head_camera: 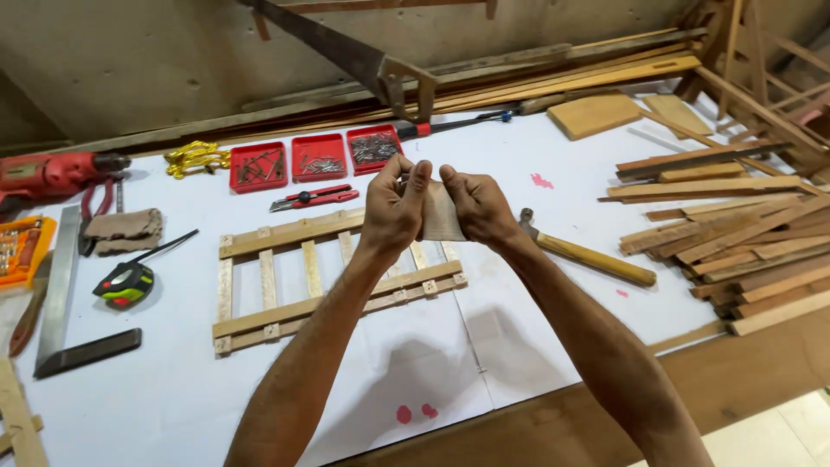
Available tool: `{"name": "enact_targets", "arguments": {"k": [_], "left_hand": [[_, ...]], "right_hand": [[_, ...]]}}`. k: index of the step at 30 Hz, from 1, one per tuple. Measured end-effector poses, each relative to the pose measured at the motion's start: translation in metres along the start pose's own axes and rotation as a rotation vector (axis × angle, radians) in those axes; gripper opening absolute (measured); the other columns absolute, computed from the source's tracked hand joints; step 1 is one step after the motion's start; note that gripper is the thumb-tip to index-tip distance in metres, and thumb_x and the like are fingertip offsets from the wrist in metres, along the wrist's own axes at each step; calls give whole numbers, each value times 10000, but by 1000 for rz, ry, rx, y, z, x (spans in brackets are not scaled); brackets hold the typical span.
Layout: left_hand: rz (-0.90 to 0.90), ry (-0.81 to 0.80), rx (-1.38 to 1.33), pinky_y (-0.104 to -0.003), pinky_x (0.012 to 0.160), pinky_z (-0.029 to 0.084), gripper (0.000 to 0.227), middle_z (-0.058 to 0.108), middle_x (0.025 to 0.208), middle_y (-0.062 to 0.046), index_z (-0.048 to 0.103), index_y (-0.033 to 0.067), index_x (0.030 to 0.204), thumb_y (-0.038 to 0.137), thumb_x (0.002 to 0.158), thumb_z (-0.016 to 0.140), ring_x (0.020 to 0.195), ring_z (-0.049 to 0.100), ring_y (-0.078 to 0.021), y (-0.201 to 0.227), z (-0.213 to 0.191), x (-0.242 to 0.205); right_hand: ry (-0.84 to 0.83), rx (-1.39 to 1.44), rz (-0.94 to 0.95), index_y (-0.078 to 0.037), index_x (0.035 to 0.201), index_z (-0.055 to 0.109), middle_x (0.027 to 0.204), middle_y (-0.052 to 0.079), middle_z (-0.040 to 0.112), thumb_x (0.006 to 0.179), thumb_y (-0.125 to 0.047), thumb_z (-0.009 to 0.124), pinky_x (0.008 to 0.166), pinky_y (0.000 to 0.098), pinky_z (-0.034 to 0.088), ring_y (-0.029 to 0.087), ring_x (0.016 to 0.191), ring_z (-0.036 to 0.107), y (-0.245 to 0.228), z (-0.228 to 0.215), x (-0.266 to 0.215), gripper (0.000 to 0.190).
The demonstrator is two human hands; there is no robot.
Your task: The person assembles a small wooden frame on a workbench, positioning thin wood slats as rungs between two side rails. They hammer nails to fasten the slats, sand a small wood block, measure the frame with a tape measure and ruler, and adjust the slats in place.
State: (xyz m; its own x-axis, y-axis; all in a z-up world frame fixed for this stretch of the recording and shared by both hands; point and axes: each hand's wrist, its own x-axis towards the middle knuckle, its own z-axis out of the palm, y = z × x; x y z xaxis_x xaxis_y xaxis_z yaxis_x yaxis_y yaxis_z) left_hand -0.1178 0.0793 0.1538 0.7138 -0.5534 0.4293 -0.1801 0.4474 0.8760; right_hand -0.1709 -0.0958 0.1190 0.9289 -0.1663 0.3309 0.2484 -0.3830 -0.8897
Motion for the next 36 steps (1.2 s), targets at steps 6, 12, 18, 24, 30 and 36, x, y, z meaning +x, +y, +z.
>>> {"name": "enact_targets", "arguments": {"k": [6,12,18,24,30,36], "left_hand": [[155,73,293,-217,414,401,342,578,627,60,537,101,918,418,1028,599,517,523,-26,-21,-62,3],[119,-67,656,-286,607,548,318,725,830,-67,676,11,1025,271,903,814,693,634,-122,-27,-90,-14],[1,-183,790,-320,931,637,281,788,1168,-79,765,118,1222,121,943,731,1068,772,-214,-84,-77,-49],[109,-487,1323,-410,1063,494,424,667,1334,-105,662,44,1259,141,858,756,1309,559,-301,-104,-67,-67],[202,-589,1608,-443,1217,347,392,643,1378,-118,635,-1,1279,90,910,730,1367,526,-269,-152,-76,-64],[62,-609,1575,-431,1191,343,469,630,1368,-128,631,-14,1269,35,816,741,1347,519,-271,-134,-76,-36]], "right_hand": [[-88,295,132,-26,833,640,604,3,570,1100,-379,536,376,276,361,96,459,456,-48,27,2,454],[-243,-434,-71,-90,1018,728,860,32,766,891,-136,759,671,296,591,115,784,714,-38,10,6,138],[-321,-585,-342,-208,1211,755,1196,16,767,944,-117,723,936,341,615,211,1090,737,44,4,-13,284],[-522,-821,-251,-187,1269,708,1314,-16,707,891,-283,720,1122,487,401,226,1317,563,60,7,-36,390],[-567,-898,-304,-183,1296,674,1351,-29,677,910,-323,720,1152,503,369,215,1381,513,81,5,-30,413],[-579,-907,-232,-205,1275,677,1357,-38,665,907,-269,714,1165,545,334,202,1367,507,89,11,-2,375]]}}
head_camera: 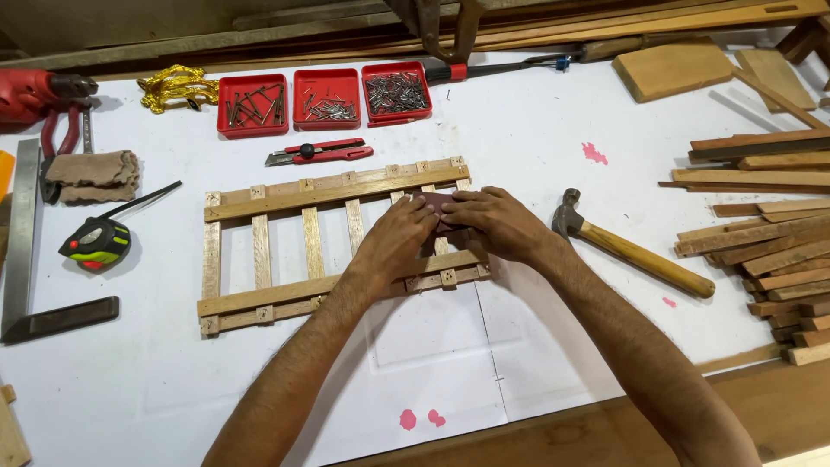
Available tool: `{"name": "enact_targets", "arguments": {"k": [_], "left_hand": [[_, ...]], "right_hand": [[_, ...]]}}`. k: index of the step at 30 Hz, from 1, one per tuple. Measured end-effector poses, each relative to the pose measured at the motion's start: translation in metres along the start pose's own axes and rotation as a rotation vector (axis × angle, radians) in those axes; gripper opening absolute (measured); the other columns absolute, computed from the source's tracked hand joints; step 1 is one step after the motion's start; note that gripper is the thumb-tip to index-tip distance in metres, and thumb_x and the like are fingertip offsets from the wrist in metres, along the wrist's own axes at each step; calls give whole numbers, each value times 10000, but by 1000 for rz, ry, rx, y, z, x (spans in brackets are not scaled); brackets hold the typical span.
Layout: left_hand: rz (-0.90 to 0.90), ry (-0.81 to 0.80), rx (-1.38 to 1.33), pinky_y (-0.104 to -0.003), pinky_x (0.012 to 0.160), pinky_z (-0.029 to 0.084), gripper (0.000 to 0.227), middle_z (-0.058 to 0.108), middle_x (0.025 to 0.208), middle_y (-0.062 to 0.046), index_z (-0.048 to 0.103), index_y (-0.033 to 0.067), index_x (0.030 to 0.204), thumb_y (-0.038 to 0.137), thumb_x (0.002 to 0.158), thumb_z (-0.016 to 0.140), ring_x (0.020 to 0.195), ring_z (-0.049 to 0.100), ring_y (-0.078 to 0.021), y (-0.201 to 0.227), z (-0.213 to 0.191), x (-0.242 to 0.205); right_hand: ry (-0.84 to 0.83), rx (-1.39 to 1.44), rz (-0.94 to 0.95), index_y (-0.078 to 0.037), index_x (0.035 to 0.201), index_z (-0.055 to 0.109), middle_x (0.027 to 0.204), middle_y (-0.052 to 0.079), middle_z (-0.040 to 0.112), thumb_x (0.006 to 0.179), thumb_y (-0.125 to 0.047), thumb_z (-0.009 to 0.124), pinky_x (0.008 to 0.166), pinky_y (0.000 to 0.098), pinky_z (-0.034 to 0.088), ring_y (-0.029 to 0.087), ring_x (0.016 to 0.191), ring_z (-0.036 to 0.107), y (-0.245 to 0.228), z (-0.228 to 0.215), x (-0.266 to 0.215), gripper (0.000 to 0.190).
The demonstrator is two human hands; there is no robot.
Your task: The person assembles a small wooden frame on a workbench, positioning thin wood slats as rungs between two side rails. They hammer nails to fasten the slats, sand a small wood block, measure the frame with a tape measure and ruler, and adjust the slats in place.
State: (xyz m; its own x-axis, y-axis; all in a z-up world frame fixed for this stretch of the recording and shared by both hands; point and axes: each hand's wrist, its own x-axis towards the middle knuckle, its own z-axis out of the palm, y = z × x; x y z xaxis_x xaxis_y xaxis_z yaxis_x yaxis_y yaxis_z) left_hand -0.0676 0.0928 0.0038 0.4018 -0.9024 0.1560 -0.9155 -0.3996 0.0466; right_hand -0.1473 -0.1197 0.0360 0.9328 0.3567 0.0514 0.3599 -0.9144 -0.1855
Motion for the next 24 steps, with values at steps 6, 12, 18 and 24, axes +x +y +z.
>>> {"name": "enact_targets", "arguments": {"k": [6,12,18,24], "left_hand": [[-18,38,-25,-412,1190,393,336,698,1291,-92,683,15,1203,-20,870,717,1336,561,-258,-10,13,9],[-95,-99,-174,-374,1158,437,345,698,1227,-117,692,5,1121,35,786,770,1286,580,-266,23,-50,-12],[-36,57,-139,-446,1174,408,269,734,1183,-89,702,44,1137,2,871,720,1269,613,-250,30,-9,-31],[-35,64,-185,-439,1172,411,278,728,1203,-102,692,29,1157,-5,882,714,1281,610,-262,25,-11,-30]], "right_hand": [[-9,6,26,-218,1318,675,1377,-56,670,947,-154,650,1198,502,367,160,1320,565,10,5,6,378],[-29,7,49,-220,1288,677,1348,-55,672,918,-278,702,1185,498,329,187,1361,523,-11,-1,-10,376],[-38,23,26,-215,1306,666,1350,-51,674,893,-343,709,1196,499,329,184,1361,527,-26,3,-33,434],[-11,26,-2,-196,1315,649,1349,-34,676,921,-342,723,1170,532,326,192,1359,530,-21,2,-29,426]]}}
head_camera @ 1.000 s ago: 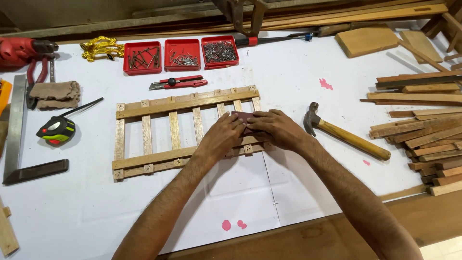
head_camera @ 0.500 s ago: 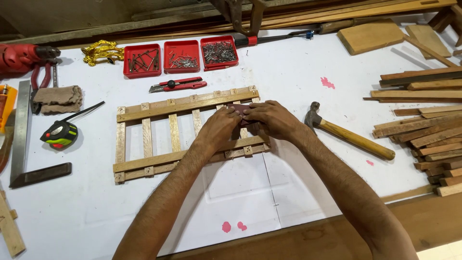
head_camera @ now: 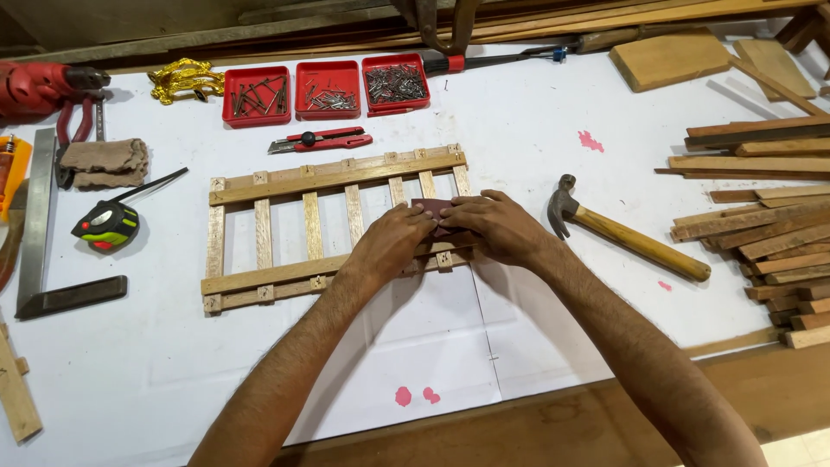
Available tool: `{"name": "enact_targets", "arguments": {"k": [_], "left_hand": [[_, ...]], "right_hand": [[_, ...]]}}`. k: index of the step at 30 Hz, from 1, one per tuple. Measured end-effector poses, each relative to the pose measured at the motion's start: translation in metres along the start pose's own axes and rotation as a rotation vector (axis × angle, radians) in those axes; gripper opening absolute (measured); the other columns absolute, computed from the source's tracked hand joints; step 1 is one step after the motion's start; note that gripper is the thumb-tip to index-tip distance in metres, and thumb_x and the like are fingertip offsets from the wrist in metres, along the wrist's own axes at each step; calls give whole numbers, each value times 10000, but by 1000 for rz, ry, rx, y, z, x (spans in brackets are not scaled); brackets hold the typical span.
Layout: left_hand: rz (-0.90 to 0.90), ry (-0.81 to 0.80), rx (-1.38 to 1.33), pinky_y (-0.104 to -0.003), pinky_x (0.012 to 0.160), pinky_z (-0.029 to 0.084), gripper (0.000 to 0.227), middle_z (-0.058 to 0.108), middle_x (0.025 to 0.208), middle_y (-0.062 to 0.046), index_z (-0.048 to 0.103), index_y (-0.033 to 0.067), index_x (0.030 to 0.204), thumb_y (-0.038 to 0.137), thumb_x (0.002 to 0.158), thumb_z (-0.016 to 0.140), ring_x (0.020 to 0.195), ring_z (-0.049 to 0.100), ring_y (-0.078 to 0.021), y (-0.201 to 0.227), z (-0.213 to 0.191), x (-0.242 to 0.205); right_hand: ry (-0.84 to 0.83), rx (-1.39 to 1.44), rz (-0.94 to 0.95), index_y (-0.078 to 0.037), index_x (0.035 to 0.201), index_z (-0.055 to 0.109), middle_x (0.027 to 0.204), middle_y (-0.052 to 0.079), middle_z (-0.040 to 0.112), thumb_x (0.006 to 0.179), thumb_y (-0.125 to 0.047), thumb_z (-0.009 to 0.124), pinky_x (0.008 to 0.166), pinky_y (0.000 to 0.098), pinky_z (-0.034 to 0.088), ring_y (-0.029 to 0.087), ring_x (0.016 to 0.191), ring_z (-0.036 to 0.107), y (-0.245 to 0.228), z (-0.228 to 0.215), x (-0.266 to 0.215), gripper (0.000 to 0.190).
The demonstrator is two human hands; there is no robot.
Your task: The person assembles a small wooden frame on a workbench, positioning thin wood slats as rungs between two side rails. They hammer nails to fasten the slats, sand a small wood block, measure the frame with a tape measure and ruler, and adjust the slats in place.
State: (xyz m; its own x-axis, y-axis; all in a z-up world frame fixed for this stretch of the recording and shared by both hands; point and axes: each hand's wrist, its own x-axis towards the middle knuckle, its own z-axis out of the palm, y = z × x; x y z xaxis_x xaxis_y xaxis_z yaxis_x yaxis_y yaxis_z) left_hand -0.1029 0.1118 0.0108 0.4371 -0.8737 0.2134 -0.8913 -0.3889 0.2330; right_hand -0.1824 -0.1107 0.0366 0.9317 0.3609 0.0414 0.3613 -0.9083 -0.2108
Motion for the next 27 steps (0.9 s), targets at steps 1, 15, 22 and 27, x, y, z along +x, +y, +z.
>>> {"name": "enact_targets", "arguments": {"k": [1,15,22,27], "left_hand": [[-3,-2,-2,-439,1172,411,278,728,1203,-102,692,29,1157,-5,882,714,1281,610,-262,-5,0,2],[-47,96,-62,-389,1124,474,491,701,1294,-121,693,31,1247,-129,783,668,1314,588,-281,-38,8,23],[-67,10,-108,-402,1087,479,448,710,1218,-146,682,-5,1201,-5,764,780,1258,604,-293,-6,-8,3],[-45,-31,-4,-409,1097,488,309,748,1162,-101,716,38,1134,-8,832,763,1232,642,-267,10,-3,-7]], "right_hand": [[-3,2,-1,-196,1315,649,1349,-34,676,921,-342,723,1170,532,326,192,1359,530,2,-2,4,426],[67,61,37,-183,1293,673,1304,-4,708,952,-114,648,1182,480,377,177,1275,621,31,6,42,349],[-79,95,107,-169,1295,645,1317,15,662,953,-252,708,1173,503,316,196,1317,536,-7,-16,15,358],[-57,12,35,-192,1344,622,1371,-25,665,825,-141,741,1172,519,330,182,1373,517,-2,4,-4,535]]}}
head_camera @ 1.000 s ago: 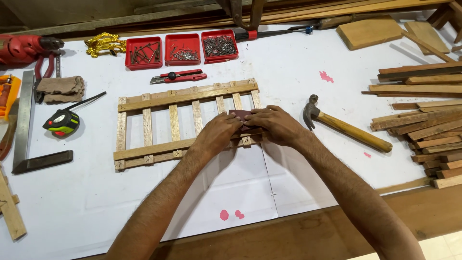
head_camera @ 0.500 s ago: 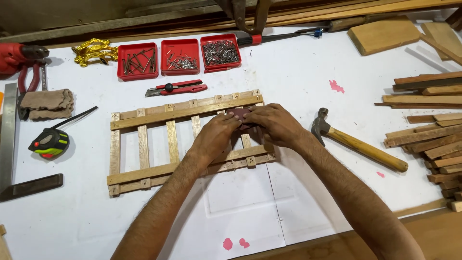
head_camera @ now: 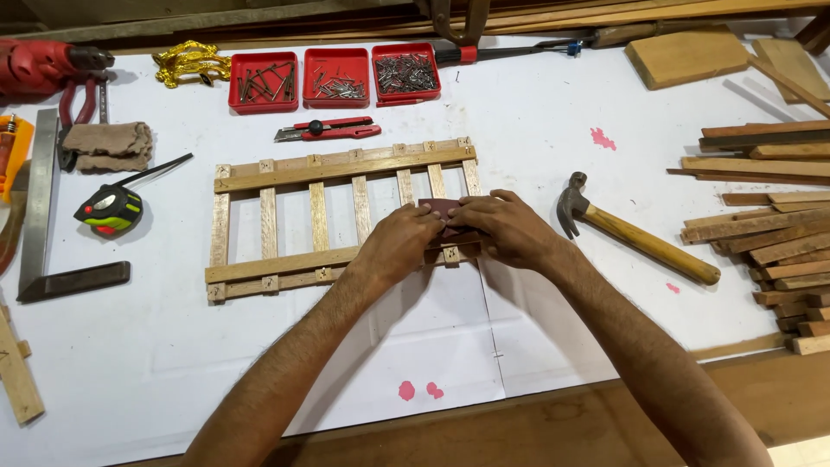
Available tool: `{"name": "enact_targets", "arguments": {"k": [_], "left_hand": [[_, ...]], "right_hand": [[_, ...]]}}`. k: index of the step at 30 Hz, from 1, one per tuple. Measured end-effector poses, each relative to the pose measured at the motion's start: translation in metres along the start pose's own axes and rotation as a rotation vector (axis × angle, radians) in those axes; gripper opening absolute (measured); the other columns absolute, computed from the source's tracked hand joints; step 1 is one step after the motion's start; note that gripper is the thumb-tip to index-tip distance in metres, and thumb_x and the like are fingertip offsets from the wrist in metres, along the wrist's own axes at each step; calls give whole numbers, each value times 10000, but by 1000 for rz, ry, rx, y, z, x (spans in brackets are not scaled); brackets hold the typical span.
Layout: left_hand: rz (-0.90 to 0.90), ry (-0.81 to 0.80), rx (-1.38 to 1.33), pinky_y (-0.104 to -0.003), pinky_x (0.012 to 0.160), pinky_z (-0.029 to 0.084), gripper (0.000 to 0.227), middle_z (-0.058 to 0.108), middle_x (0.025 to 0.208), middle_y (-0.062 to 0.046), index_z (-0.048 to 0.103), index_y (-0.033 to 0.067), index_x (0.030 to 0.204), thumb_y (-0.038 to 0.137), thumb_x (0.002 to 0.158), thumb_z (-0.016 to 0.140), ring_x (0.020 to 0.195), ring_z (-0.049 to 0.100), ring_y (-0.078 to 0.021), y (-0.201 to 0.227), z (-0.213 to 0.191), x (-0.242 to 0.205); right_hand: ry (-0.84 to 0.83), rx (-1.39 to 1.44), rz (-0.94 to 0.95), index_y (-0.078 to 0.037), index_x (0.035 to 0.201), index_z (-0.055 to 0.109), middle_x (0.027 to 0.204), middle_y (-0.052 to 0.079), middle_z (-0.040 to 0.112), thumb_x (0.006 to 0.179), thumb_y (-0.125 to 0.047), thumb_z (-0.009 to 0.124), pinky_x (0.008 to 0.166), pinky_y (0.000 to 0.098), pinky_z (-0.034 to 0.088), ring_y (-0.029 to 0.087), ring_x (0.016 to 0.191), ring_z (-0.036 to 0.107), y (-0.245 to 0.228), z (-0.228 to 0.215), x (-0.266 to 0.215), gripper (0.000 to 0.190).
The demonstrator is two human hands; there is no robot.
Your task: The person assembles a small wooden frame on a workbench, positioning thin wood slats as rungs between two side rails. They hammer nails to fasten the slats, sand a small wood block, measure the frame with a tape measure and ruler, and adjust the slats in place.
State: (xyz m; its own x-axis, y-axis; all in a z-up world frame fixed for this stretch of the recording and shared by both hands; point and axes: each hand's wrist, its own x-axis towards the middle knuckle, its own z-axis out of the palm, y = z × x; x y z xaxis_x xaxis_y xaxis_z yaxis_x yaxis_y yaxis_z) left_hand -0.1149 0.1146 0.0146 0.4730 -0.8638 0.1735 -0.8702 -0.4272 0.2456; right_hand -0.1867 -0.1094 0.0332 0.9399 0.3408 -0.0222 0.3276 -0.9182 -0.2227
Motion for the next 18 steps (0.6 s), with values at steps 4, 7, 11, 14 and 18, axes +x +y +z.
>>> {"name": "enact_targets", "arguments": {"k": [4,7,11,14,18], "left_hand": [[-13,-32,11,-414,1119,477,252,744,1167,-105,715,33,1120,37,874,770,1242,640,-266,-5,5,4],[53,9,64,-418,1134,455,382,731,1202,-120,698,11,1172,9,799,781,1243,635,-269,-17,6,14],[-11,60,-42,-435,1127,436,402,716,1231,-137,687,3,1200,-6,804,755,1274,600,-296,-33,-1,31],[-51,23,-70,-414,1127,455,408,709,1251,-133,687,18,1217,-37,815,722,1307,583,-284,-41,1,36],[-55,134,-92,-399,1104,493,308,713,1270,-122,699,34,1219,0,913,700,1321,593,-274,-47,21,33]], "right_hand": [[-6,-26,-12,-196,1322,617,1346,-32,671,877,-216,756,1179,540,336,176,1364,525,-4,-10,3,466],[56,5,-57,-167,1297,626,1335,-5,665,847,-256,792,1142,567,332,214,1349,517,7,-8,16,488],[86,64,-11,-165,1286,649,1343,29,664,863,-106,711,1147,538,363,208,1326,551,25,-8,41,432],[89,61,-5,-168,1284,666,1326,34,686,868,-32,663,1156,535,365,210,1287,590,34,-4,51,438],[112,83,-29,-177,1263,688,1279,16,729,924,-86,658,1180,461,434,196,1250,652,38,5,50,352]]}}
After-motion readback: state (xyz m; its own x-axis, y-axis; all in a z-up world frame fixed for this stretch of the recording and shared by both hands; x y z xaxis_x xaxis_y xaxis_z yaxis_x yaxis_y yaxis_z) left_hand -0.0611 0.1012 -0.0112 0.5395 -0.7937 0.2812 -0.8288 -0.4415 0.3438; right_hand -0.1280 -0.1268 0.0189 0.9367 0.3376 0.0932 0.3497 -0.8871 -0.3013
